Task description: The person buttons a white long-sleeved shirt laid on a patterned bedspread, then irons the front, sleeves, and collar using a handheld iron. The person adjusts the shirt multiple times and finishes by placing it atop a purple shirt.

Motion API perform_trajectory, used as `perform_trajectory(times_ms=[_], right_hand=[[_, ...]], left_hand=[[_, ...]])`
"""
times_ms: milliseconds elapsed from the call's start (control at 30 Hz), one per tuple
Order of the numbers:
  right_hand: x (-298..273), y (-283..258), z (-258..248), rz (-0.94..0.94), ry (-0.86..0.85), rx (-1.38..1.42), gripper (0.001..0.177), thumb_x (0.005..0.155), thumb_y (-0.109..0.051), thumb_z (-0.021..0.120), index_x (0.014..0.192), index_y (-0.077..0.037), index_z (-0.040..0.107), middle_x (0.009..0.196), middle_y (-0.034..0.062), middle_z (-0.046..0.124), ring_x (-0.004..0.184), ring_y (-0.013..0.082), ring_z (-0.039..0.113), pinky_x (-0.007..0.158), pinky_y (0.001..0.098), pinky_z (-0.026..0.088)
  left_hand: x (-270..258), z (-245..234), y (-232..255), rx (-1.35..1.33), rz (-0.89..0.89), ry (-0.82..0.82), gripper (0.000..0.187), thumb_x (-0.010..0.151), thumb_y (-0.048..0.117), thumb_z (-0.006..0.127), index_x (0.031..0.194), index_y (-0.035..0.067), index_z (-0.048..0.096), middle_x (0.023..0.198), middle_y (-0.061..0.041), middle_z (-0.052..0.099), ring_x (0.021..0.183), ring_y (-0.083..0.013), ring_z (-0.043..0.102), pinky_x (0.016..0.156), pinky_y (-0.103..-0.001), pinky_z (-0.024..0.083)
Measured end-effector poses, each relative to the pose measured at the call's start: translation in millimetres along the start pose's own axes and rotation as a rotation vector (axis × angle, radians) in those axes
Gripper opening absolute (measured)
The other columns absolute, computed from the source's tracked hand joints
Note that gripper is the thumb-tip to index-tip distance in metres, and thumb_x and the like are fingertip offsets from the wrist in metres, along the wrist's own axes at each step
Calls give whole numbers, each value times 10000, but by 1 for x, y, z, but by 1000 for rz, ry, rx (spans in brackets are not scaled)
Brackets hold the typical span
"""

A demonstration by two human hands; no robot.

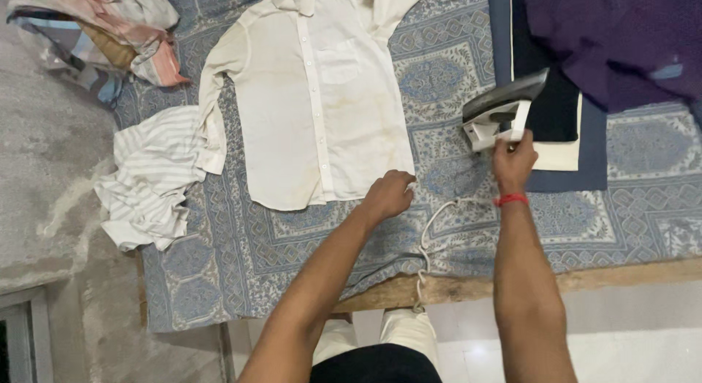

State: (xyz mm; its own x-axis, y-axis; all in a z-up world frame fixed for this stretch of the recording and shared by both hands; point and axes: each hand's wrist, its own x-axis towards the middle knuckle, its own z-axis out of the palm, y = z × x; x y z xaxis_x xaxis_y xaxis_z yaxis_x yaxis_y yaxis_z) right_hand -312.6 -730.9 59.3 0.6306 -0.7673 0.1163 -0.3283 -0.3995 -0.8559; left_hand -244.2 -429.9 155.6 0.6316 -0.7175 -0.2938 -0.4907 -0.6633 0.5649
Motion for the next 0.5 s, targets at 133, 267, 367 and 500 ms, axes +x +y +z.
perform_trajectory(times_ms=[133,267,367,500], right_hand=[[-21,16,25,-60,14,-34,454,937,-141,769,1301,40,567,967,270,740,884,418,744,767,483,582],[-25,-5,22,-99,-136,14,441,943,-165,754,1324,-20,584,998,265,742,934,416,754,765,485,596],[-21,-18,29,-43,-177,-135,438,930,-183,762,1316,-51,603,958,280,735,908,454,729,770,510,577],[-8,-11,38,-159,-141,-225,368,888,-190,776,1181,-6,649,964,283,737,894,468,717,790,521,574]], left_hand=[[-4,-9,-11,31,-8,9,409,866,166,600,1248,45,682,1279,-134,676,1256,-335,564,1039,-474,471],[0,-9,-18,45,-67,10,395,871,160,599,1239,46,683,1283,-131,670,1259,-332,557,1041,-475,466],[3,-6,-19,32,-84,5,397,873,165,605,1243,45,683,1287,-133,668,1268,-332,554,1044,-475,462],[-2,-2,-14,17,-87,-29,397,873,173,610,1239,38,681,1282,-130,673,1258,-335,559,1049,-471,460]])
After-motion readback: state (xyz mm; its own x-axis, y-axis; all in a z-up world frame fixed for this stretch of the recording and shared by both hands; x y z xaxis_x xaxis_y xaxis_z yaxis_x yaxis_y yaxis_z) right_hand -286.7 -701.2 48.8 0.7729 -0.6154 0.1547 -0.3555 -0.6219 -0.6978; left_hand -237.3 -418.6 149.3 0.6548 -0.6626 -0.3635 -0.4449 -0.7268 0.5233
